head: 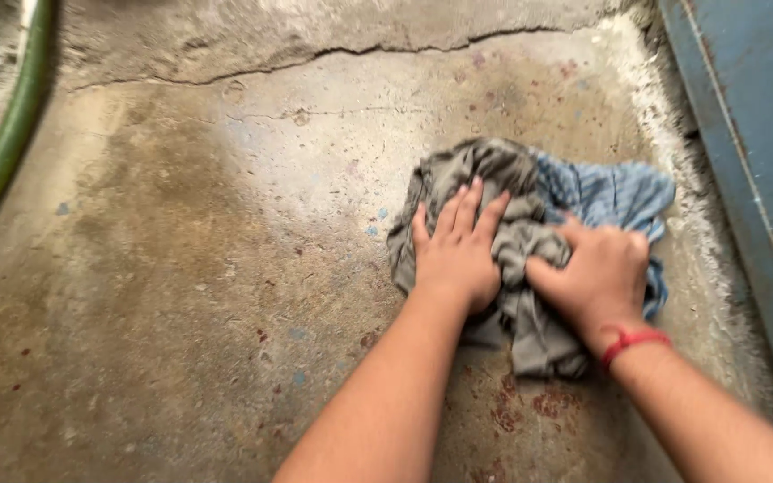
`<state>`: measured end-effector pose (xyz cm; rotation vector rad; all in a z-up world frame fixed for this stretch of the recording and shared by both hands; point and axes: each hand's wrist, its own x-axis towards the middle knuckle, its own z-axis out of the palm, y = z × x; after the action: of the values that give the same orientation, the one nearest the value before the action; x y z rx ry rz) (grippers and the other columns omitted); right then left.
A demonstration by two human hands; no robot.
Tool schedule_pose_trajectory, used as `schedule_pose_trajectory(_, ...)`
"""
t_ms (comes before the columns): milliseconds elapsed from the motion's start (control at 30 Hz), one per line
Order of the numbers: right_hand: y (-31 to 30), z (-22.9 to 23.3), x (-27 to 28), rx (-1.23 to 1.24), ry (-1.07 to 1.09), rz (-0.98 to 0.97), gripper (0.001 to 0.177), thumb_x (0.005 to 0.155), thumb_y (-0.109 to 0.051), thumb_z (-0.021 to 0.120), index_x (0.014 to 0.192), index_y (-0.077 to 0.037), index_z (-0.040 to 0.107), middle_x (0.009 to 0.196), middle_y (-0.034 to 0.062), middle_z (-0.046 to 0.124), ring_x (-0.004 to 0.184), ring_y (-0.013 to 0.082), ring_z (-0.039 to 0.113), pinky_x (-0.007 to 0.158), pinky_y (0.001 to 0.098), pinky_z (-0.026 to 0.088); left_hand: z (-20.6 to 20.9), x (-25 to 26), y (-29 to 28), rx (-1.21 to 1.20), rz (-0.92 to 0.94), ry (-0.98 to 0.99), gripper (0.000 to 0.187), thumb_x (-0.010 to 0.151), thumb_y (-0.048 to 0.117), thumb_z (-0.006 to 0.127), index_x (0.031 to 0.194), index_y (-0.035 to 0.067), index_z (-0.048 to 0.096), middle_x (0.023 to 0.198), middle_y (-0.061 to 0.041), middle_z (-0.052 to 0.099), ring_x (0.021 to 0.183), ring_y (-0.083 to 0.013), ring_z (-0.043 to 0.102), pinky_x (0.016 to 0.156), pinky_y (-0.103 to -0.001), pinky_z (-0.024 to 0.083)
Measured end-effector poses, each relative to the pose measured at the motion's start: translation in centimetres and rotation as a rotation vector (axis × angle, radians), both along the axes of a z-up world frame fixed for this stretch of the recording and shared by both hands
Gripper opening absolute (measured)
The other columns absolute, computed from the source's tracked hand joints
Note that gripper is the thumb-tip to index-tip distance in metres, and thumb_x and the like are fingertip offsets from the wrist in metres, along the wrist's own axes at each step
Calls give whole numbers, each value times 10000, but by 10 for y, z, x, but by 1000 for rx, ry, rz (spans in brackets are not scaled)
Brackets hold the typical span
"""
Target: Scrubbing a concrete floor using a cloth.
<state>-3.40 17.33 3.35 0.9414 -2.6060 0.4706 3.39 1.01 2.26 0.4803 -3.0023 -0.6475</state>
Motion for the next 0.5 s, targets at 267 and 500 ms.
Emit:
schedule_pose_trajectory(267,29,17,101,51,-147,-5,499,555,-456,789,979,-197,828,1165,85,782,885,271,664,862,476,425,-1,108,27,-4,-48,63,754,878,322,543,1584,295,280,1702,-55,157,1551,-188,141,1197,-584,-22)
schedule_pose_trajectory(500,59,56,53,-826,-870,0,392,889,-396,645,1094,-92,781,1198,225,728,1107,268,684,1068,374,482,-3,114,38,8,0,48,613,968,378,447,1555,290,296,1681,-49,157,1531,-193,132,1174,-601,-49)
